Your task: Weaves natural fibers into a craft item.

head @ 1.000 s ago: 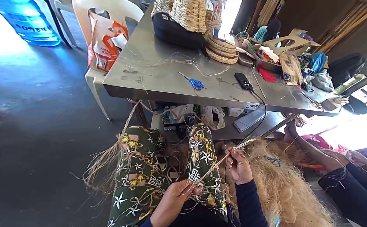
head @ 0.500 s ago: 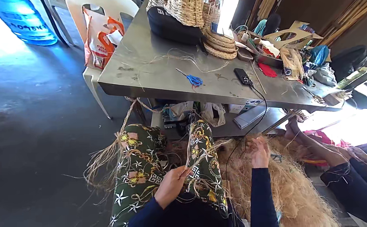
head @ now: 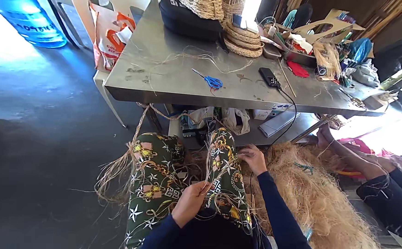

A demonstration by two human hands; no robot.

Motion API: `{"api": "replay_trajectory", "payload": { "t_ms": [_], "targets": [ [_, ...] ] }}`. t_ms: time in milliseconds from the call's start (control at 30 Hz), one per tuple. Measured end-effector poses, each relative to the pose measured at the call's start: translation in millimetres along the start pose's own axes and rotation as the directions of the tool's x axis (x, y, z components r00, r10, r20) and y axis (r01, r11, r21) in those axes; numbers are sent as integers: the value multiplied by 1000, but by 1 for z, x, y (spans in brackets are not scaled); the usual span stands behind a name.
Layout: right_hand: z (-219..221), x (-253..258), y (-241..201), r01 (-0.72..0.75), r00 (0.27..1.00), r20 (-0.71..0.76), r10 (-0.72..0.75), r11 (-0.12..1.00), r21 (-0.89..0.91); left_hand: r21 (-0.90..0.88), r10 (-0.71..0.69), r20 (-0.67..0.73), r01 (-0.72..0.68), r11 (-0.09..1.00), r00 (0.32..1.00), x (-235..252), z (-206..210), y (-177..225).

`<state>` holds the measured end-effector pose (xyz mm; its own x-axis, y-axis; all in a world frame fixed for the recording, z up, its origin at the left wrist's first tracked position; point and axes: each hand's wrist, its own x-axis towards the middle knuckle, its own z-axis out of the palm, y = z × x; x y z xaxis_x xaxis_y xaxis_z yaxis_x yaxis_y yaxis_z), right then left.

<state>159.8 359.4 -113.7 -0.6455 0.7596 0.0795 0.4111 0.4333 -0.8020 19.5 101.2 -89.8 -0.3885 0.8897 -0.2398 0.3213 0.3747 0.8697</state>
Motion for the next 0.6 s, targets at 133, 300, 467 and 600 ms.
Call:
{"api": "replay_trajectory", "payload": {
  "t_ms": [133, 300, 467, 600],
  "targets": [
    [-1, 4, 1, 88, 987, -124, -102, 990, -109, -41, 13, -9, -13, 999, 1000, -1, 1, -4],
    [-10, 0, -4, 287, 884, -206, -419, 836, -469, -125, -17, -6, 17, 992, 1000, 0, 4, -2],
    [-20, 4, -10, -69, 976, -191, 109, 977, 202, -140, -51, 1, 50, 989, 999, 0, 4, -3],
    [-13, 0, 10, 157, 909, -265, -323, 852, -500, -116, -88, -10, 87, 990, 996, -1, 3, -7]
  ]
}}
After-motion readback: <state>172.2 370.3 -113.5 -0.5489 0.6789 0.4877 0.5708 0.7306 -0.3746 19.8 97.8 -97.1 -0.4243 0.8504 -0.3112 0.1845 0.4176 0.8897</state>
